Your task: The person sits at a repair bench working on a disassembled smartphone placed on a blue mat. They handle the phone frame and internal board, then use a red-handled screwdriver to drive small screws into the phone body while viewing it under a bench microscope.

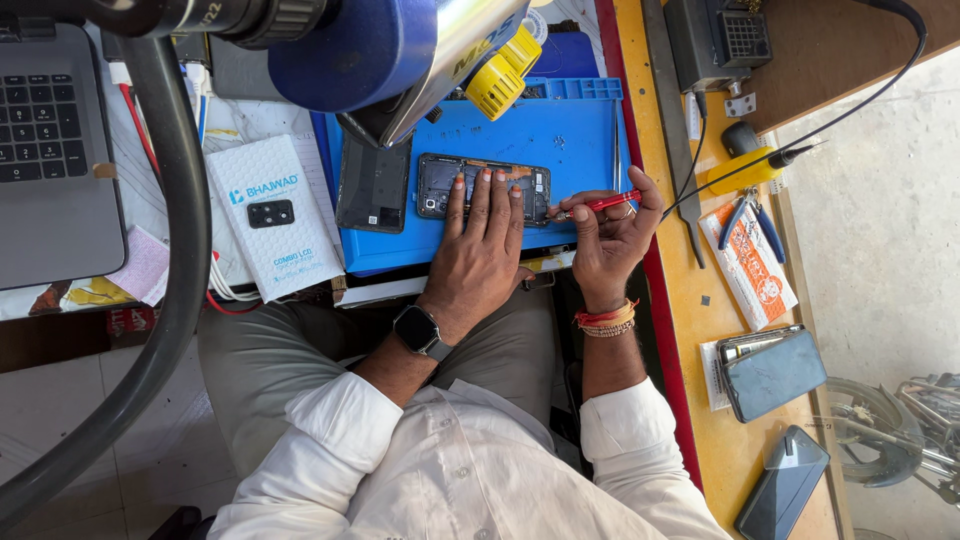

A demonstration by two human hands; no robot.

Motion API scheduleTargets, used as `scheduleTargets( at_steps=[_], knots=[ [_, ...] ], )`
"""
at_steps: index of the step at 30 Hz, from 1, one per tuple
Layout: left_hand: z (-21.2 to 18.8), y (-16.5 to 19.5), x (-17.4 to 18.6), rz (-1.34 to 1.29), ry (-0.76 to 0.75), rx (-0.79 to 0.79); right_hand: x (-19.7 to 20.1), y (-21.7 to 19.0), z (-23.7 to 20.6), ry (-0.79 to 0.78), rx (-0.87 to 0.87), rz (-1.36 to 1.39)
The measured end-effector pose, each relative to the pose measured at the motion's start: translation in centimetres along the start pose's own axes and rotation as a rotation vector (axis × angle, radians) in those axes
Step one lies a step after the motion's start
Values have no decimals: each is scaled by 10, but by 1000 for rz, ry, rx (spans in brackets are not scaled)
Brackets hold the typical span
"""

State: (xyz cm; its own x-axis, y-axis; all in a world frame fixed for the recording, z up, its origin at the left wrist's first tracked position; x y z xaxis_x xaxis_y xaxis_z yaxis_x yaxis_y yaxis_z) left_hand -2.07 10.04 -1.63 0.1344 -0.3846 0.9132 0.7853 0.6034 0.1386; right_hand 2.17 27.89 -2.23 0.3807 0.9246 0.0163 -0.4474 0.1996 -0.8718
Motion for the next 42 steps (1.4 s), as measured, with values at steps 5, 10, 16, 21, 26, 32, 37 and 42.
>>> scheduleTargets(
  at_steps=[5, 10, 16, 21, 26, 32, 37, 42],
  knots=[
    [1, 0, 3, -36, -26, -1, 1, 0, 1, -1, -4, -12],
    [1, 0, 5, -27, -22, 0, 1, 1, 0, -2, 0, -36],
    [-1, -1, 3, -49, -26, 6, -1, -1, 0, -6, 12, -58],
    [-2, -2, 1, -21, -11, 3, -3, -3, 0, -23, 20, -14],
    [-2, -2, 1, -38, -29, 4, -2, -2, 0, -35, 24, -64],
    [-1, -1, 4, -22, -24, 3, -3, -5, -1, -60, 44, -146],
    [-1, -1, 8, -27, -41, 2, -11, -26, 3, -155, 176, -358],
    [-2, -2, 9, -39, -51, 10, -21, -58, 12, -222, 344, -620]
  ],
)
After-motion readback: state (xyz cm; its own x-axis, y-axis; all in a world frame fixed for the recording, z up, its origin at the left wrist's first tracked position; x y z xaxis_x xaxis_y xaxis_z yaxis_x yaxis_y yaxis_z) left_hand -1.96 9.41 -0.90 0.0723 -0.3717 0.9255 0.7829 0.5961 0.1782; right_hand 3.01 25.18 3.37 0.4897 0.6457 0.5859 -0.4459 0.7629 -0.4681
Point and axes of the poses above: each hand's wrist, its own z-axis towards the middle knuckle, its own x-axis out of the back of the hand, y = z × x, the point moved 2 cm from there along z, towards the middle knuckle, and after that the axes turned 3 degrees about -y, right-handed, at the moved point
